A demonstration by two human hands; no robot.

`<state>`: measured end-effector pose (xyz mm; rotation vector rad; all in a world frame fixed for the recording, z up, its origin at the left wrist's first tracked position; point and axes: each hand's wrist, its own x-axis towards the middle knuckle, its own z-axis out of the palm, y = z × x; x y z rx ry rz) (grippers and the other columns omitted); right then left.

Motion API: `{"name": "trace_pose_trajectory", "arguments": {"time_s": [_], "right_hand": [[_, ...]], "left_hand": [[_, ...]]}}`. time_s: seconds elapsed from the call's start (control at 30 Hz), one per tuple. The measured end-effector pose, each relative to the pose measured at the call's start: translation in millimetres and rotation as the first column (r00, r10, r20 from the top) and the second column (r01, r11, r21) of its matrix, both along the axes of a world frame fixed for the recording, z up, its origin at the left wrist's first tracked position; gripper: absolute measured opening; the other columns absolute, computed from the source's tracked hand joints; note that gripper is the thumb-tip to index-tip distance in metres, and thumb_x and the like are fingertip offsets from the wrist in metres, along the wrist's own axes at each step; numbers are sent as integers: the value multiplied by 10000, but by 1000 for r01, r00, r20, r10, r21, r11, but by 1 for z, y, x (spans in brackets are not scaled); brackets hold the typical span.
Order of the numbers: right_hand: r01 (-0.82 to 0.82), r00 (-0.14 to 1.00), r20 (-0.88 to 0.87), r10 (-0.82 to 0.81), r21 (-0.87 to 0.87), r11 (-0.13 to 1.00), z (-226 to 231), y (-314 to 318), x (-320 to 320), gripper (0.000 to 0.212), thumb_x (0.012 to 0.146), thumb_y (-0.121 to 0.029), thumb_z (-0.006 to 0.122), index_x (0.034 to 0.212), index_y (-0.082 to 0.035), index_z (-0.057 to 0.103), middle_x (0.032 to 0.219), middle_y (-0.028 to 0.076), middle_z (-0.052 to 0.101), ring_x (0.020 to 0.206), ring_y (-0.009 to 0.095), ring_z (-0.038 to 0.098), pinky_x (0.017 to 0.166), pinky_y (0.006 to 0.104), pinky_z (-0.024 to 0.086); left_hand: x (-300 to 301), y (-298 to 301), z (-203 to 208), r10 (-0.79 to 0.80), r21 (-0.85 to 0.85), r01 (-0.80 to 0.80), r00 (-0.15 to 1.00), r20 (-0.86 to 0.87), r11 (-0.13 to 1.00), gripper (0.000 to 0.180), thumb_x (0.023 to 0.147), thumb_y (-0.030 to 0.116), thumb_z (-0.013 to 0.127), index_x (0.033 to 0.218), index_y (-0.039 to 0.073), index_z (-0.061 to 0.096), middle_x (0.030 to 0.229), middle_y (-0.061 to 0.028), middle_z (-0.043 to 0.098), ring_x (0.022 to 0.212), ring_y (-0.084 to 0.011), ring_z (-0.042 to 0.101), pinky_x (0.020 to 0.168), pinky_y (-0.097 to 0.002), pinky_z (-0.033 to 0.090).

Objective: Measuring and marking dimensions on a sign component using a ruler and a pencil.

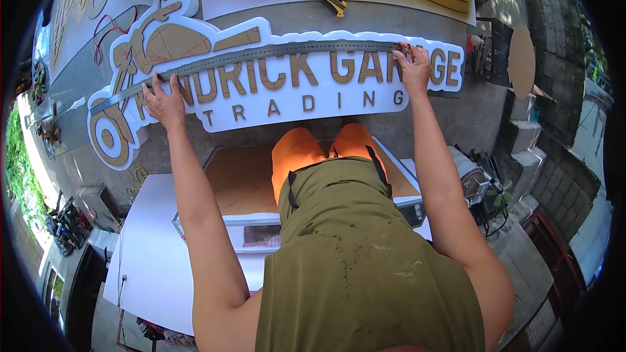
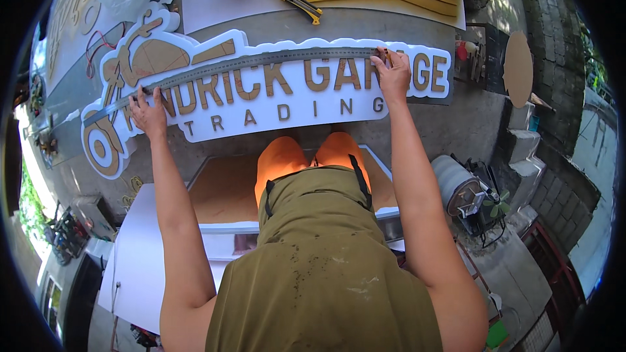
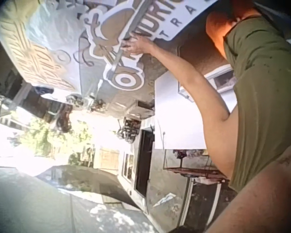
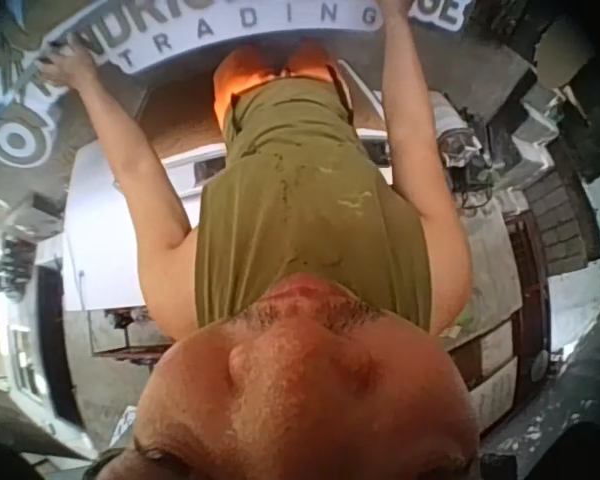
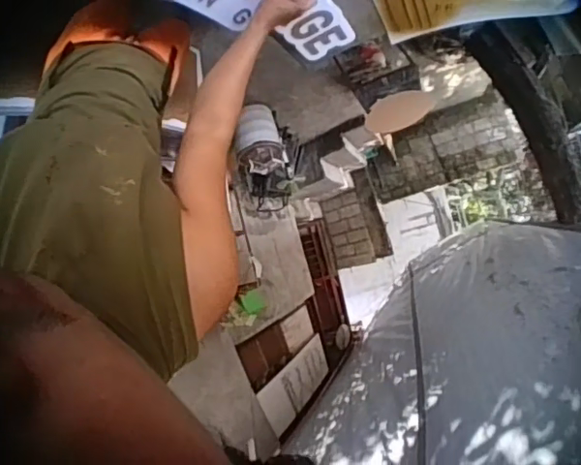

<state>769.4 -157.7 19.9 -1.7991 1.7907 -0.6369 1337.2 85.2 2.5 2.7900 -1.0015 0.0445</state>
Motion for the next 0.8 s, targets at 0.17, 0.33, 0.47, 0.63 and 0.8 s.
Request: {"name": "trace_pose_trajectory", "arguments": {"time_s": [0.17,0.33,0.47,0.63,0.8], "right_hand": [[-45,999,9,46,-23,999,10,1,3,339,830,-151,831,1164,-155,772,982,55,587,876,203,623,797,335,530],[-73,996,49,72,13,997,12,-2,0,337,819,-143,833,1151,-150,779,976,53,578,862,201,626,785,331,532],[-84,996,37,84,8,996,13,-4,-2,315,825,-136,827,1137,-153,787,959,46,572,850,192,624,776,328,533],[-88,995,57,86,24,996,13,-6,-3,314,827,-135,825,1139,-156,788,952,44,568,845,186,621,767,323,534],[-76,994,80,72,49,996,11,-8,0,311,829,-142,828,1137,-154,786,954,40,571,852,178,613,763,318,531]], "left_hand": [[5,4,-6,-65,-50,66,998,10,997,686,966,647,547,1512,234,501,1580,-250,364,1433,-436,394,1175,-542,294],[5,7,-5,-68,-69,68,998,12,995,656,979,616,557,1509,232,508,1578,-272,364,1423,-452,401,1162,-516,322],[5,6,-6,-65,-81,65,998,-3,995,645,986,609,552,1511,238,505,1577,-273,368,1438,-443,382,1169,-494,319],[9,5,-10,-70,-58,71,998,3,996,622,999,583,552,1509,230,506,1582,-275,357,1446,-440,370,1172,-490,318],[11,1,-7,-87,-66,87,996,16,994,603,1004,541,576,1504,210,510,1565,-284,375,1435,-446,379,1153,-509,333]]}}
